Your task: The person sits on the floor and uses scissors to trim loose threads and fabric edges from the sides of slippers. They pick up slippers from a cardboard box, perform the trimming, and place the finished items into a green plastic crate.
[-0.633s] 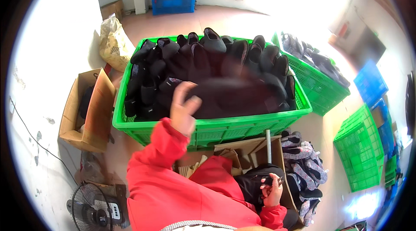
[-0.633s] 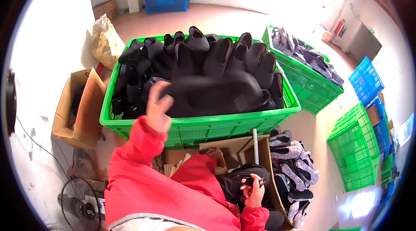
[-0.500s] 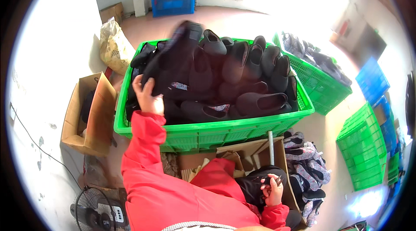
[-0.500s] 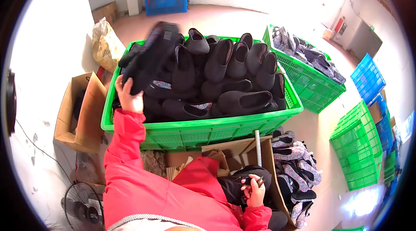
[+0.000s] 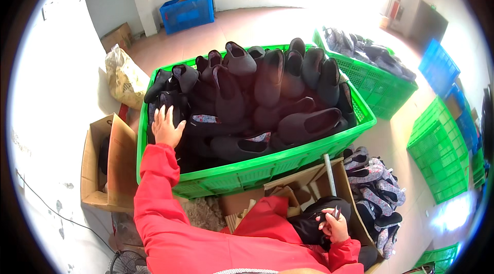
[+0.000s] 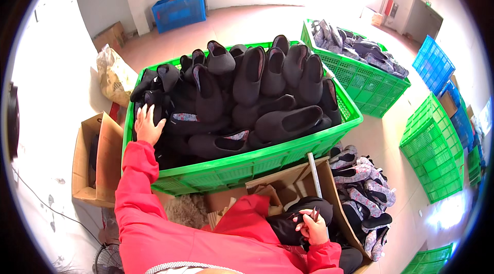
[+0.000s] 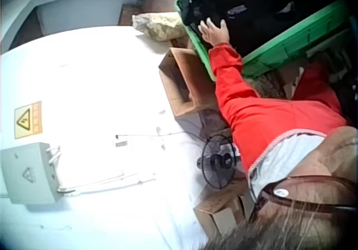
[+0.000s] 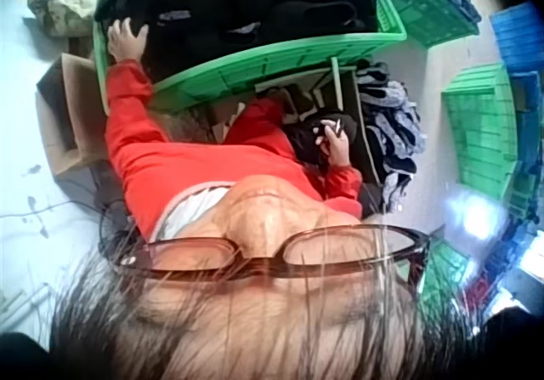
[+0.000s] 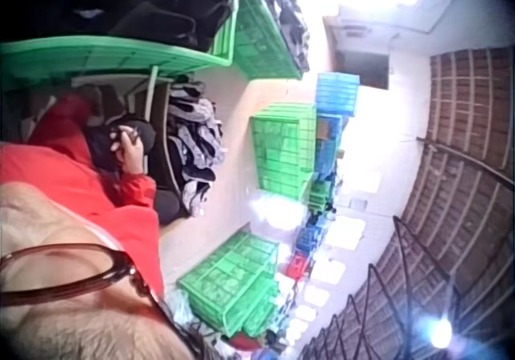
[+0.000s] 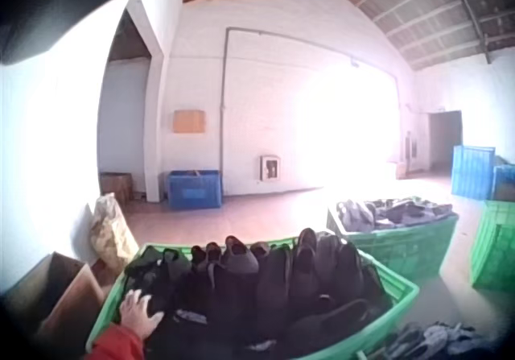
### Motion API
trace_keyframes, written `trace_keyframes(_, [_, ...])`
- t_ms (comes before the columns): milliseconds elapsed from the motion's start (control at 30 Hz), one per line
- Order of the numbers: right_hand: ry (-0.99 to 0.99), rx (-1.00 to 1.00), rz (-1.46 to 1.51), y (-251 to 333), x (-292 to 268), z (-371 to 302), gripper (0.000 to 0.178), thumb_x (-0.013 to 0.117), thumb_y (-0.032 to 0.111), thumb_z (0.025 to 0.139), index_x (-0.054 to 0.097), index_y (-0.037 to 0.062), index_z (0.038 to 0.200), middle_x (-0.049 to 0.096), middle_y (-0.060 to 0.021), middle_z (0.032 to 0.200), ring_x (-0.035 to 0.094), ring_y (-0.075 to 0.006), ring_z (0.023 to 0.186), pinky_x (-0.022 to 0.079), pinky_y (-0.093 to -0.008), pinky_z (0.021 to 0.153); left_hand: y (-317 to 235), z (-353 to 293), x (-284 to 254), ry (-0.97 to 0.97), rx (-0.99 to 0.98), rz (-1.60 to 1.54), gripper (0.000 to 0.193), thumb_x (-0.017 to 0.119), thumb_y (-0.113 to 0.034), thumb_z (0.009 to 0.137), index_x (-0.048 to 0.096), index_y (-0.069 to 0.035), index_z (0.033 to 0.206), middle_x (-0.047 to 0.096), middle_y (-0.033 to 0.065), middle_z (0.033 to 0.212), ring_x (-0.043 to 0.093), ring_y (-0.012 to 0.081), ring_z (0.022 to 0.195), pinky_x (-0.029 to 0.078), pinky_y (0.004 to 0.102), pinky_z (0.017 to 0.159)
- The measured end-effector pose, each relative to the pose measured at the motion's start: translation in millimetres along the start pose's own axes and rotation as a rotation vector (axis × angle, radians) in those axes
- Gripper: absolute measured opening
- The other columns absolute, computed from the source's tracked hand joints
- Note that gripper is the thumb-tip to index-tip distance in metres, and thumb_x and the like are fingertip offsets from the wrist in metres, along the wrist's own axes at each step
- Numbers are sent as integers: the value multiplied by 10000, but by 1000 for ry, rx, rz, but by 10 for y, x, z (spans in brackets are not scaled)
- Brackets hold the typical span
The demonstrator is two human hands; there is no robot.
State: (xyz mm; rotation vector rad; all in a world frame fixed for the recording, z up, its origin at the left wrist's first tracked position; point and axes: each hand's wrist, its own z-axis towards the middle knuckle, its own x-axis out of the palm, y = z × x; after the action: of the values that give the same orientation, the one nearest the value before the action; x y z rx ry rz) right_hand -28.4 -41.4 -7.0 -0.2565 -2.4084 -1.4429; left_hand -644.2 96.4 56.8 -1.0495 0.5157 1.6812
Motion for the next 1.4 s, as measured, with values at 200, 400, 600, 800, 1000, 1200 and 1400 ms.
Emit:
trace_keyframes(200, [-37,45,-58,40,-6,46,173,496,101,1007,580,31,1141,693,-177,931,653,-155,587,297,-197,363,-220,230,305,259,-26,140,711,618,-361,912,288,-257,1534,220,34,1610,192,321,1479,225,645,1127])
trace_keyframes(400, [-44,24,-15,-21,-84,122,179,493,97,1006,573,22,1147,694,-178,931,650,-150,581,303,-206,358,263,222,1036,367,-104,76,671,603,-280,923,299,-282,1521,228,30,1604,288,306,1448,255,684,1091])
trace_keyframes(600, [-93,10,-15,-83,-127,36,176,527,130,993,569,47,1143,687,-175,920,638,-161,561,305,-199,354,-573,501,379,-184,82,-101,390,658,-202,854,624,-90,1226,657,88,1200,568,293,1187,448,474,978])
trace_keyframes(800, [-77,19,-30,-37,-56,61,170,509,110,997,588,41,1130,692,-154,927,627,-132,562,297,-192,361,-2098,1175,398,604,-616,-1618,998,712,-385,893,5,-176,1566,413,344,1368,633,365,1037,545,430,840])
trace_keyframes(1000, [-86,-71,-29,-108,-121,36,175,513,101,993,588,39,1139,701,-147,935,621,-126,553,304,-190,367,-2636,1676,946,22,-949,-1628,797,648,-34,798,299,-148,1505,588,144,1103,624,203,793,537,338,655])
trace_keyframes(1200, [-131,-109,71,-183,-353,-173,182,511,148,988,548,63,1145,680,-155,919,595,-143,516,296,-202,362,-2946,561,-144,698,-246,-2097,593,529,86,890,407,-83,1446,591,131,1252,608,244,1113,525,372,934])
trace_keyframes(1400, [-233,-251,229,-101,-371,-159,415,469,369,1025,487,74,1316,606,-147,1177,533,-91,584,271,-182,398,-2643,-1426,-693,1070,279,-1301,698,620,117,701,515,3,1382,516,106,1410,441,205,1340,314,330,1129])
